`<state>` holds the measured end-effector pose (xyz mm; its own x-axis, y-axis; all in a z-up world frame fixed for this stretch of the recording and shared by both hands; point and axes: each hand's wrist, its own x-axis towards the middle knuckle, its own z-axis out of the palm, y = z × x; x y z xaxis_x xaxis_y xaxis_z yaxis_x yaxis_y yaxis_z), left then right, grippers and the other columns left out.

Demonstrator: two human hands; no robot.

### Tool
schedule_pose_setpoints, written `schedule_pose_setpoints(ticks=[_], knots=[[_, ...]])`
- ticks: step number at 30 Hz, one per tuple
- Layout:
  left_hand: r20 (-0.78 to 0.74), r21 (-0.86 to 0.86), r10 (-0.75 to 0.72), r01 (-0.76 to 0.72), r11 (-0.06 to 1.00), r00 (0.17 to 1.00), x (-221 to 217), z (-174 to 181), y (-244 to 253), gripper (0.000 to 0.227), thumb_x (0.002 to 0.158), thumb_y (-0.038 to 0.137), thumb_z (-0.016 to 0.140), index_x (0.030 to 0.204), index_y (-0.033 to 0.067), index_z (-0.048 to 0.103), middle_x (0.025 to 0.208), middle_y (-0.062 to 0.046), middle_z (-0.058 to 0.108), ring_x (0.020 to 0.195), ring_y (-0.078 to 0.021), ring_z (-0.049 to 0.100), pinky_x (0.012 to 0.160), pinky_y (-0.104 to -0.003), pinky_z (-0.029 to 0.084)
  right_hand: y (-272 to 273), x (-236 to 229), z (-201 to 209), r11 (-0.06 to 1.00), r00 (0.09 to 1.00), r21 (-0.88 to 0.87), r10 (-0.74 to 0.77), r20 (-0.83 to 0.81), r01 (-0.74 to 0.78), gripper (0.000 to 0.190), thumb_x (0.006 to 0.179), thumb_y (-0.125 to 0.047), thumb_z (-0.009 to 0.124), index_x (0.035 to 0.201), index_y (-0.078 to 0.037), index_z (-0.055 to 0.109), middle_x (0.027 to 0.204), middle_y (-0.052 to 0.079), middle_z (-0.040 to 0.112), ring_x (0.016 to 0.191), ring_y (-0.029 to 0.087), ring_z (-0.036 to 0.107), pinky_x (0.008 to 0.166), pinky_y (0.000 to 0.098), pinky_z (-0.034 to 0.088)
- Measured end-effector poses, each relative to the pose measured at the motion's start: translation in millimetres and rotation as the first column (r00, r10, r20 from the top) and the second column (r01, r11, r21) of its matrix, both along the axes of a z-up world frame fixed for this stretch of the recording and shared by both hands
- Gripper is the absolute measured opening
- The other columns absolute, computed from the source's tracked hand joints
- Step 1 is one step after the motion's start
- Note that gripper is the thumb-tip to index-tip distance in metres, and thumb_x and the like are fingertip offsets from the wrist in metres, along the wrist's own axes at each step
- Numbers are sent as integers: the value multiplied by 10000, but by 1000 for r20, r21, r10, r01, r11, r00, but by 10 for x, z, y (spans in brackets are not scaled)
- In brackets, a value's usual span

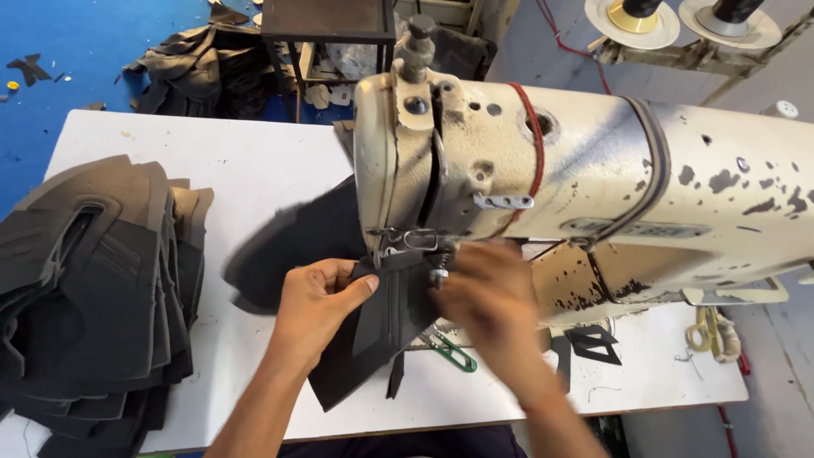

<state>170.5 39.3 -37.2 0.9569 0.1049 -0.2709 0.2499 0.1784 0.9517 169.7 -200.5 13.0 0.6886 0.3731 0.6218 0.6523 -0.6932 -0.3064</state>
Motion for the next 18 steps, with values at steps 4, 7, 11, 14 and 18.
schedule_pose_setpoints(ticks=[4,7,11,14,18], knots=[[-56,32,18,-16,999,998,74,-20,8,153,833,44,798,930,-72,774,729,-2,689,624,-38,544,559,-217,426,-1159,-6,154,854,794,228,-520,316,468,163,1113,-165,654,1182,-32,589,1167,151,584,1145,233,581,968,409,497],[-61,79,39,-34,996,997,109,21,-18,130,832,41,793,917,-57,779,708,-5,686,597,-47,536,535,-221,425,-1448,126,-495,751,650,169,-643,405,638,284,1077,-275,615,1169,-22,525,1138,175,496,1185,299,483,1007,467,410],[-33,77,16,-14,997,999,72,44,-4,115,839,32,791,914,-54,777,705,0,667,603,-44,521,535,-216,412,-1352,45,-569,757,629,98,-601,493,646,321,1069,-266,577,1184,12,465,1160,199,449,1289,353,371,1123,555,304],[-70,93,14,-7,996,997,10,18,-11,115,822,26,799,897,-59,778,694,-14,680,597,-47,535,534,-218,418,-1294,40,-452,782,681,149,-606,411,605,224,1122,-191,597,1203,-16,484,1194,155,473,1292,308,375,1165,523,303],[5,46,23,-24,999,1000,10,-31,9,120,828,22,793,909,-63,765,741,-21,706,624,-49,575,569,-217,456,-471,291,-89,980,920,-58,-157,359,190,198,952,-97,666,1140,-65,615,1181,146,623,1198,333,548,1035,482,426]])
